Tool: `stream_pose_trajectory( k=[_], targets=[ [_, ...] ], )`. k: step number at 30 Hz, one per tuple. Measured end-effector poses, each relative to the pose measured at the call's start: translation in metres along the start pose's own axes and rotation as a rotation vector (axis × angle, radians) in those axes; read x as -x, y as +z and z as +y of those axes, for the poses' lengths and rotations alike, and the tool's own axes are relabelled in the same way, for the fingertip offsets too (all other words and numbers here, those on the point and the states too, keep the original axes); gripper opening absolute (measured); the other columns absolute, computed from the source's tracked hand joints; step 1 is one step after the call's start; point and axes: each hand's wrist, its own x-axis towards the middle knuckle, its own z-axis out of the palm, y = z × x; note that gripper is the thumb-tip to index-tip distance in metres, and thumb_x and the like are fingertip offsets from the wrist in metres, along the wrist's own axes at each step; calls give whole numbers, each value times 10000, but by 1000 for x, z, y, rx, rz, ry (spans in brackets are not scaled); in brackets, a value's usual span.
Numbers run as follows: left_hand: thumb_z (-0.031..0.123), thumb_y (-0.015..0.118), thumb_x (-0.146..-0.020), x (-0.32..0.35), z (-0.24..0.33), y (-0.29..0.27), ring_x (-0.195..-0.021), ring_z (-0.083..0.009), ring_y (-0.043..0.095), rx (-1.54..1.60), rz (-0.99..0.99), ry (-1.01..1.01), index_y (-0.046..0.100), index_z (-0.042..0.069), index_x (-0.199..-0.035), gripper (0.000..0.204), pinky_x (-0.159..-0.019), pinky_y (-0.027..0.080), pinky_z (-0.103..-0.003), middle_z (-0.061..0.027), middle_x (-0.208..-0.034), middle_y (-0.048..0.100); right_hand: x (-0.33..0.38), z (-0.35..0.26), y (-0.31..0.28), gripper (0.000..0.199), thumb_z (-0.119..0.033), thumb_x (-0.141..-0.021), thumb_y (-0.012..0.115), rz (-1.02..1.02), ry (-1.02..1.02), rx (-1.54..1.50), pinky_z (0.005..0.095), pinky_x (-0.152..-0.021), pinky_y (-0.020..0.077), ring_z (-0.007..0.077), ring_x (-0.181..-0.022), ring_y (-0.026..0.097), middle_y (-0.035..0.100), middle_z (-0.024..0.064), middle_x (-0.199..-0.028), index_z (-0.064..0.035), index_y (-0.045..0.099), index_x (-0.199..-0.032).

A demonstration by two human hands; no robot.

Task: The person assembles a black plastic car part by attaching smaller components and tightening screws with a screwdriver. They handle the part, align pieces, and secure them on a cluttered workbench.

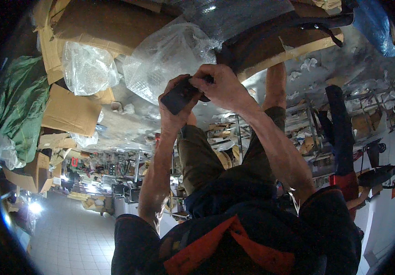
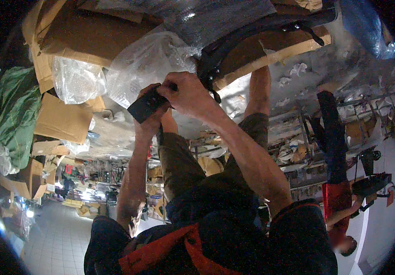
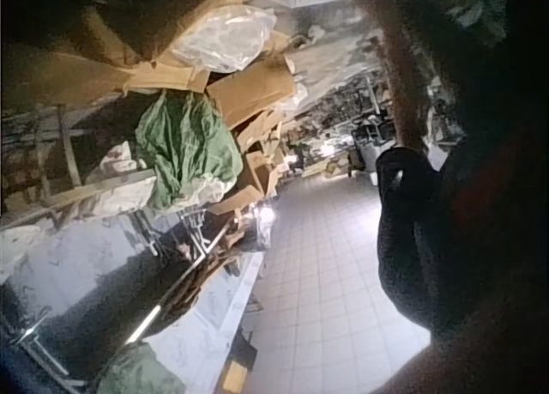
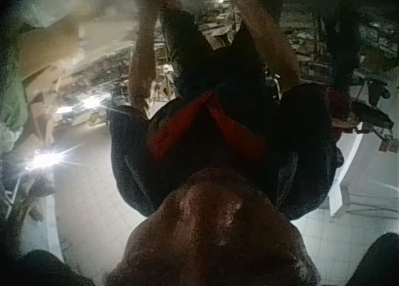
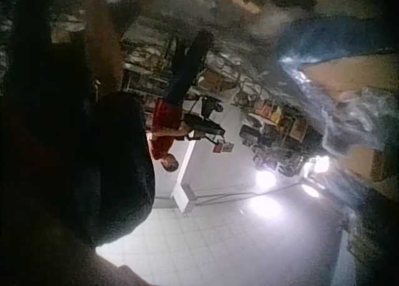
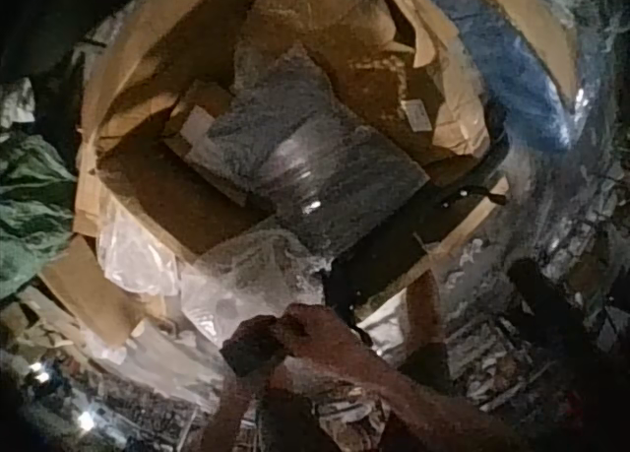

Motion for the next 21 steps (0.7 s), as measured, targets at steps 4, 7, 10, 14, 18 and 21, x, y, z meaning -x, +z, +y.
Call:
stream_pose_trajectory(
  k=[4,7,10,14,18,21],
  targets=[
    [64,818,-809,1,2,3,-952,-134,677,-50,15,46,613,2,-1260,499,-839,560,-299,-101,-1073,719,0,-3,-2,195,-163,-923,684,21,-28,127,313,-634,507,132,-687,632,681,109,-743,31,692,-942],
    [57,813,-808,2,2,2,-950,-133,678,-46,10,25,619,7,-1258,493,-839,560,-300,-100,-1068,723,-1,-2,-4,202,-174,-879,708,-6,-41,6,380,-667,526,239,-704,672,686,164,-772,26,689,-897],
    [50,813,-800,2,3,2,-945,-134,681,-102,22,-17,627,17,-1255,493,-836,561,-297,-97,-1053,729,-2,1,-3,190,-168,-851,723,3,-82,-40,415,-685,535,309,-712,688,687,197,-791,17,687,-876],
    [49,819,-789,3,7,2,-943,-139,690,-175,46,6,636,30,-1253,500,-831,562,-293,-93,-1038,735,0,3,3,197,-166,-923,692,61,-140,114,323,-615,502,124,-659,636,692,139,-746,30,688,-942],
    [61,827,-786,3,12,-3,-948,-141,693,-163,7,65,636,32,-1259,512,-828,563,-291,-93,-1040,737,1,2,9,209,-176,-925,695,116,-135,107,326,-577,498,132,-634,647,687,125,-725,33,689,-933],
    [68,832,-786,2,10,-4,-943,-137,689,-132,-5,17,634,27,-1264,519,-829,562,-290,-94,-1046,739,1,3,12,201,-164,-928,691,131,-120,100,315,-559,496,122,-628,643,682,105,-711,37,689,-929]
  ],
)
